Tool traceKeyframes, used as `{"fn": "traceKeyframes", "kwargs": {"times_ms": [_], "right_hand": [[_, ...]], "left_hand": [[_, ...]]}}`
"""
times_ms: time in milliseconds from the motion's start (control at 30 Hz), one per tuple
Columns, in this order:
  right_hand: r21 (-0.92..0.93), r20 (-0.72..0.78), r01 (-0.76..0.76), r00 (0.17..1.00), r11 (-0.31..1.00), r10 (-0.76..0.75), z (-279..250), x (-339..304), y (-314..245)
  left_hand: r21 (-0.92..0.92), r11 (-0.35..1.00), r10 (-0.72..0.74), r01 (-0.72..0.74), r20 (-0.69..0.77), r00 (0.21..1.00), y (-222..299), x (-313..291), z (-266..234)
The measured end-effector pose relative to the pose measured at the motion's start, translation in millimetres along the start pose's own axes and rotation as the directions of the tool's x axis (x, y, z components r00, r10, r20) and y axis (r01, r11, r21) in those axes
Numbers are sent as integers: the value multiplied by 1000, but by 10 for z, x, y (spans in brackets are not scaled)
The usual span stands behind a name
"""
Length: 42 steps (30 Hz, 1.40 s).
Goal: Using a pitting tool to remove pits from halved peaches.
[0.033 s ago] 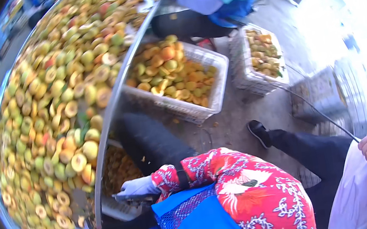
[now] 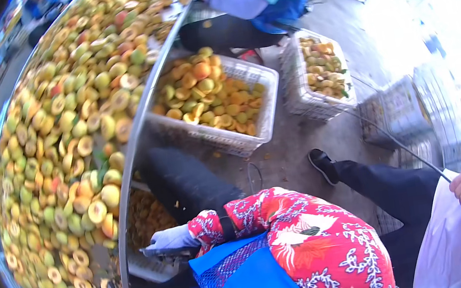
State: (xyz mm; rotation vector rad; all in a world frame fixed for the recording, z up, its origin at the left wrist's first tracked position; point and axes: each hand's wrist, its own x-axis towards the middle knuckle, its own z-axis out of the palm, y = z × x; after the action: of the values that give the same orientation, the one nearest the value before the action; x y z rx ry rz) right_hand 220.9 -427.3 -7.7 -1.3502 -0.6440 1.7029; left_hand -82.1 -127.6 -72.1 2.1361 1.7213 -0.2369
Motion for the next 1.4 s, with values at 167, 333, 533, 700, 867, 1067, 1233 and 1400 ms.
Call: {"fn": "traceKeyframes", "kwargs": {"times_ms": [167,333,533,700,867,1067,1233,1400], "right_hand": [[141,-94,-27,995,990,40,-154,-113,193],[160,-137,6,990,987,17,-127,-162,248],[357,-310,70,950,932,47,-626,-715,315],[212,-511,120,859,970,5,-929,-997,585],[119,-393,92,919,989,-38,-645,-874,287],[-612,-209,290,838,736,-504,-110,-671,-198],[-781,-40,286,864,556,-501,226,-413,-356],[-849,5,255,880,463,-475,301,-289,-357]], "left_hand": [[-339,909,125,-242,-332,935,577,-362,90],[-278,915,171,-293,-390,905,167,-195,205],[-50,977,179,-207,-332,926,223,-134,191],[-114,975,141,-192,-355,924,507,-264,92],[-894,388,-79,-225,-275,958,828,-750,67],[-985,-161,356,67,5,934,1891,-1444,436],[-993,24,323,-117,-103,941,2184,-1783,208],[-887,316,435,-337,-180,882,2018,-1833,242]]}}
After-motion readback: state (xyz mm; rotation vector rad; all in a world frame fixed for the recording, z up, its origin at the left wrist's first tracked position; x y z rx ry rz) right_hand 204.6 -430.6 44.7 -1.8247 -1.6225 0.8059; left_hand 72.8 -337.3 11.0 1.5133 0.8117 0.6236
